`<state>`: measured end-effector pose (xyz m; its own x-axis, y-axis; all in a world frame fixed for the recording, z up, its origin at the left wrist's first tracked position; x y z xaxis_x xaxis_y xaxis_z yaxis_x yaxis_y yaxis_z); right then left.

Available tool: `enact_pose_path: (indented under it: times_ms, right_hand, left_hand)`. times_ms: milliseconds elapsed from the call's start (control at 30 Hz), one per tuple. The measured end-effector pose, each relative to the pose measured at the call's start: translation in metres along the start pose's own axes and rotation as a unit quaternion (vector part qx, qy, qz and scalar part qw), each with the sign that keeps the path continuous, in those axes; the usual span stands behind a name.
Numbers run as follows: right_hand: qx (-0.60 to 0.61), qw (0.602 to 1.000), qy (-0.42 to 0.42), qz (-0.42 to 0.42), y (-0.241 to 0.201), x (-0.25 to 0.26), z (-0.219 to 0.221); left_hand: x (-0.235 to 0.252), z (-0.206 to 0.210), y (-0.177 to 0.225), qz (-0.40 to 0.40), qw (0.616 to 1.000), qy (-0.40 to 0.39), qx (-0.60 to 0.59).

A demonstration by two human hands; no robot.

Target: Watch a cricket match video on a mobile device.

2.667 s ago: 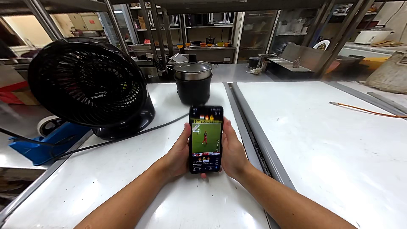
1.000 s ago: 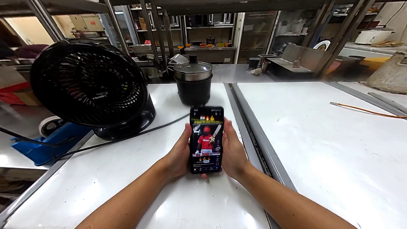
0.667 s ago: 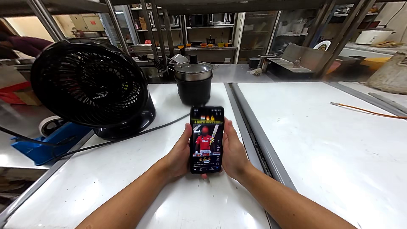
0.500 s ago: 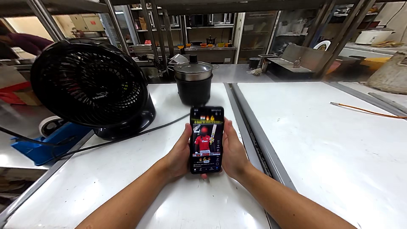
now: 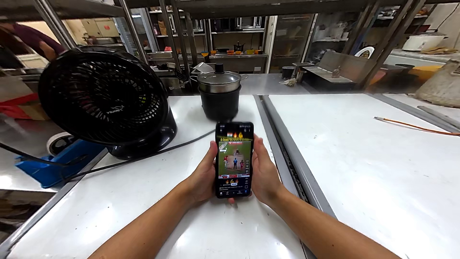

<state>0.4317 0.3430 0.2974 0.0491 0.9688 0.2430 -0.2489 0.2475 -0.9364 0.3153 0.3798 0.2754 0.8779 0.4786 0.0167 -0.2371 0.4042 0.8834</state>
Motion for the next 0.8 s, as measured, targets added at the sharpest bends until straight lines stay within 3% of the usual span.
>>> enact_pose_path:
  times_ms: [800]
  right_hand:
    - [-0.004, 1.0, 0.006, 0.006, 0.0009, -0.0002, -0.0006]
  left_hand:
    - [-0.0008, -0.0005, -0.0003, -0.002, 1.0, 0.002, -0.001]
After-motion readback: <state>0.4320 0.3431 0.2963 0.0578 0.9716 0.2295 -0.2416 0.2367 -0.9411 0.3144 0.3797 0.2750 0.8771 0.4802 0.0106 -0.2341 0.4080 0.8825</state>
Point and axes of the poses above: each hand's wrist, its own x-axis towards the middle knuckle, its own z-axis out of the palm, y = z × x, the point moved 6 cm from there along x, towards the middle knuckle, and after that the axes turned 2 degrees about -y, right-handed, at the moved point
